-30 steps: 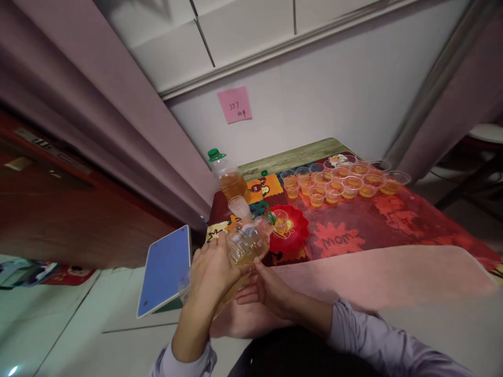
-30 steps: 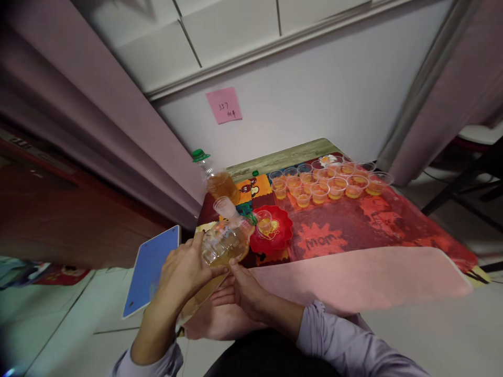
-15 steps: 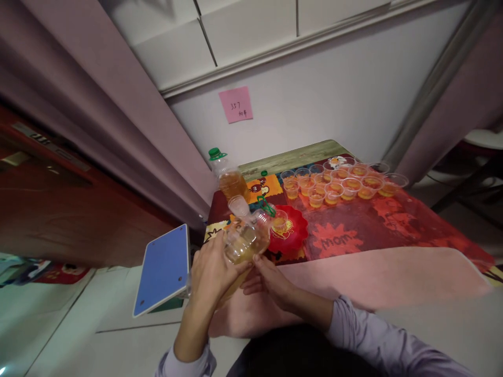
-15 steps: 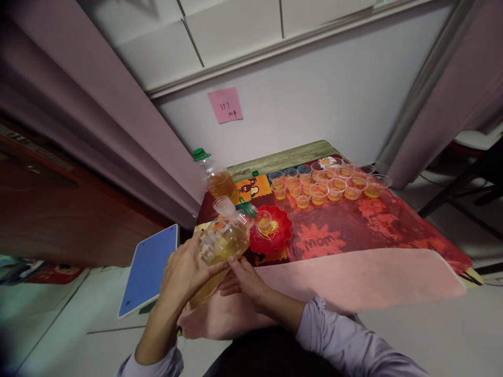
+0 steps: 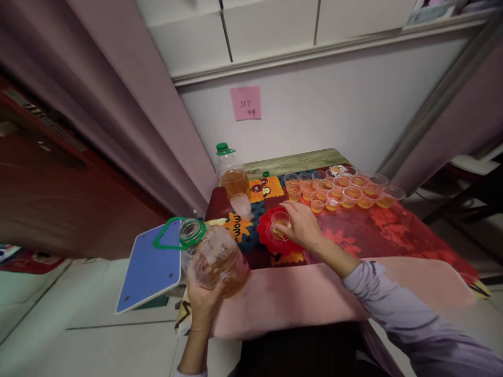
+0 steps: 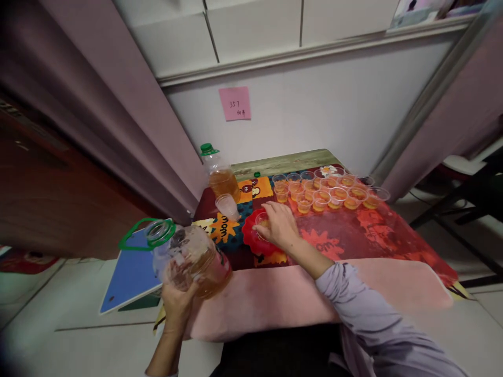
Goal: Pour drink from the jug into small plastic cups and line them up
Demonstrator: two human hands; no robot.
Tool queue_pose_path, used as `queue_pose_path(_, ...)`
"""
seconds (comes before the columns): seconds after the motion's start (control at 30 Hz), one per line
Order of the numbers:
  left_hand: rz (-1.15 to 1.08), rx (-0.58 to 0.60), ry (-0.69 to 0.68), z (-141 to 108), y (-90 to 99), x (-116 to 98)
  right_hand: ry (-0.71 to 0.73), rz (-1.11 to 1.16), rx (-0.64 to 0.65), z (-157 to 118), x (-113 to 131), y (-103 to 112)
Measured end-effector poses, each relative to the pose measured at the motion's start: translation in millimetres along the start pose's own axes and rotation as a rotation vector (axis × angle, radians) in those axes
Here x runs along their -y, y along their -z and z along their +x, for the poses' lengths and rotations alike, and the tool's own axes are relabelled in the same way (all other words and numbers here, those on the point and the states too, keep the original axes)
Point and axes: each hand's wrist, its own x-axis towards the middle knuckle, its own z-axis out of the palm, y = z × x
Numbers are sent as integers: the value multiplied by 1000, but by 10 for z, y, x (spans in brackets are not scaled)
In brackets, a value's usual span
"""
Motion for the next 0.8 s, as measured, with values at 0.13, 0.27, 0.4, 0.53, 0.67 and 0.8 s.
queue_pose_path(0.13,-19,-58,32,-41,7,84,-61,-295,182,146,-11,-67)
queue_pose_path(0.27,-45,-80,64,-32,-49,51,-113,-370,295,180,63,-126)
queue_pose_path(0.4,-88,-125,115,-17,-94,7,-132,-380,290,213,80,-140)
queue_pose_path(0.53,-52,-138,145,-5,-81,39,-98,-371,292,251,75,-157)
queue_pose_path(0.67,14,-57,105,10,-34,143,-48,-318,264,281,92,-155)
queue_pose_path(0.8,85,-62,23,1,-24,239,-63,-173,203,374,14,-69)
